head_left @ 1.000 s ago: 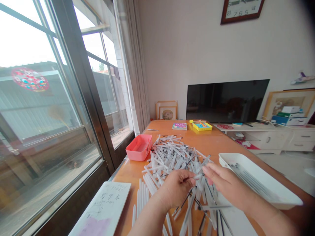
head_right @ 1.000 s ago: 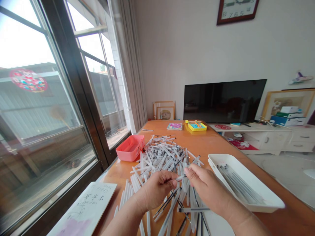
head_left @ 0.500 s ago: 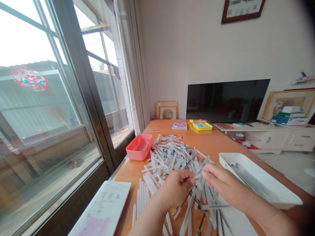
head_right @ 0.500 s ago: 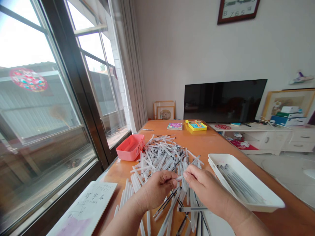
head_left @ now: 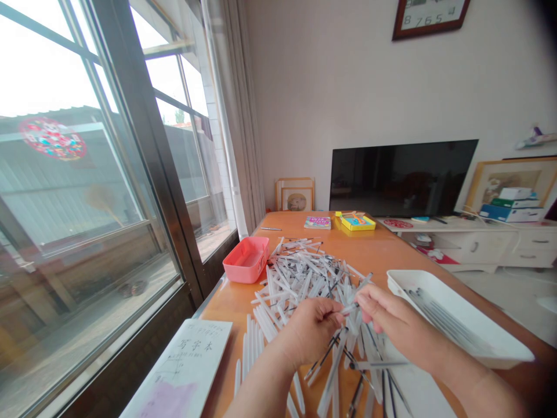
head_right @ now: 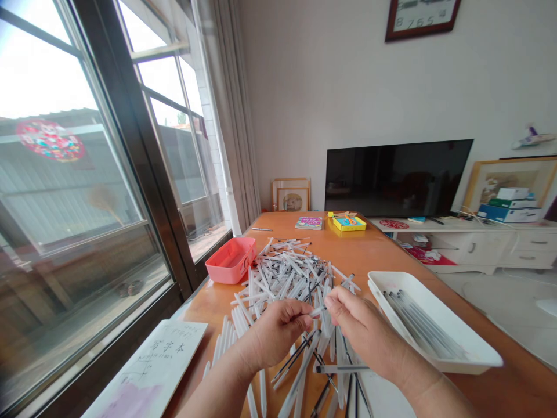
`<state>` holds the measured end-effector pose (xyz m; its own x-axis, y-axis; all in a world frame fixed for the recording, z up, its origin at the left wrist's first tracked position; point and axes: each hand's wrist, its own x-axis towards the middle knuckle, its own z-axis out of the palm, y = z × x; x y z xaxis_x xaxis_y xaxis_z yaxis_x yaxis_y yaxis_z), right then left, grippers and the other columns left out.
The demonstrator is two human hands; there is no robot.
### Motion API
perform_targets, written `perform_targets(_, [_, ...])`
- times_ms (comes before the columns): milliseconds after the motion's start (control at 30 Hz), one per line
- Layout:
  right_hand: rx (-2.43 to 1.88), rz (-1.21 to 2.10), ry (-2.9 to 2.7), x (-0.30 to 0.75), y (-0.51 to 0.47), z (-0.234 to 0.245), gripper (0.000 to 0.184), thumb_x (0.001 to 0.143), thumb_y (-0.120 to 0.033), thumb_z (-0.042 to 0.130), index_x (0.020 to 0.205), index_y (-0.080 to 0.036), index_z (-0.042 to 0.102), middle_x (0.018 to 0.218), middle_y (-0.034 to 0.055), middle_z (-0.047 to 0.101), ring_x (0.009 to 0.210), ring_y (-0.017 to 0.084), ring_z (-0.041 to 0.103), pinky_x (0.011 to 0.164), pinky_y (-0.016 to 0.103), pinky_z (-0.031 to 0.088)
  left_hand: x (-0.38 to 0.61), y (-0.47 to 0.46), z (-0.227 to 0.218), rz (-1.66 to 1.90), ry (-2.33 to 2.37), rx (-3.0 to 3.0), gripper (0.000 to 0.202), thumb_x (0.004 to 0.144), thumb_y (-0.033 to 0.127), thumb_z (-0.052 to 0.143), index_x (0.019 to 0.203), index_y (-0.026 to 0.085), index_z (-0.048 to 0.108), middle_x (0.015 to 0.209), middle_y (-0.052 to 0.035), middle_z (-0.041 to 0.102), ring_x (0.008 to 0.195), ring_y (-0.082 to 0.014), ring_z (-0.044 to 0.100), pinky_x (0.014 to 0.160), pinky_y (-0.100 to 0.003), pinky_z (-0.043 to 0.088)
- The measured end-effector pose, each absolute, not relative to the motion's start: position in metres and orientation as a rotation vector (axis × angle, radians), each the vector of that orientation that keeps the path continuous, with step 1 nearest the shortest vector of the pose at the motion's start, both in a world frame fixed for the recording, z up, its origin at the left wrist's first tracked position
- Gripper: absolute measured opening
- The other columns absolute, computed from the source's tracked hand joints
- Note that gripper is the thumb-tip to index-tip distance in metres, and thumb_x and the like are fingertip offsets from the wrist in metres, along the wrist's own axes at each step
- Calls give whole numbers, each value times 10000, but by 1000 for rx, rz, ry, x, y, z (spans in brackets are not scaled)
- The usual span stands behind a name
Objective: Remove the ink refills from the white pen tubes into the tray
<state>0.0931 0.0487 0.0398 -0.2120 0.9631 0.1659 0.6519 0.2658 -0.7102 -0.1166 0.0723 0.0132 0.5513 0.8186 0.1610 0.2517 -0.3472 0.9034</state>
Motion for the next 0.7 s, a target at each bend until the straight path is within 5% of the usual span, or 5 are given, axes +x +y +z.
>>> perform_targets(267, [-1469, 458, -1984, 95, 60, 20, 406, 992, -523, 399, 714, -230, 435, 627, -48, 472, 614, 143, 451, 591, 261, 358, -113, 70, 14, 831, 891, 2038, 254, 933, 296, 502, 723, 177, 578, 656, 27, 462, 645, -126, 407, 615, -249, 316])
perform_targets(433, [-1513, 421, -1931, 91, 61, 16, 414, 984, -503, 419, 679, -228, 367, 607, -55, 446, 597, 135, 418, 574, 257, 327, -110, 70, 17, 909, 977, 2282, 195, 924, 228, 525, 776, 194, 647, 732, -15, 617, 752, -170, 546, 714, -268, 361])
perform_targets(700, [-1453, 629, -1748, 82, 59, 25, 462, 977, -581, 399, 675, -231, 401, 580, -60, 380, 575, 135, 402, 547, 255, 312, -110, 69, 19, 984, 1080, 2288, 172, 909, 276, 575, 856, 208, 724, 774, -55, 660, 780, -204, 566, 704, -286, 369])
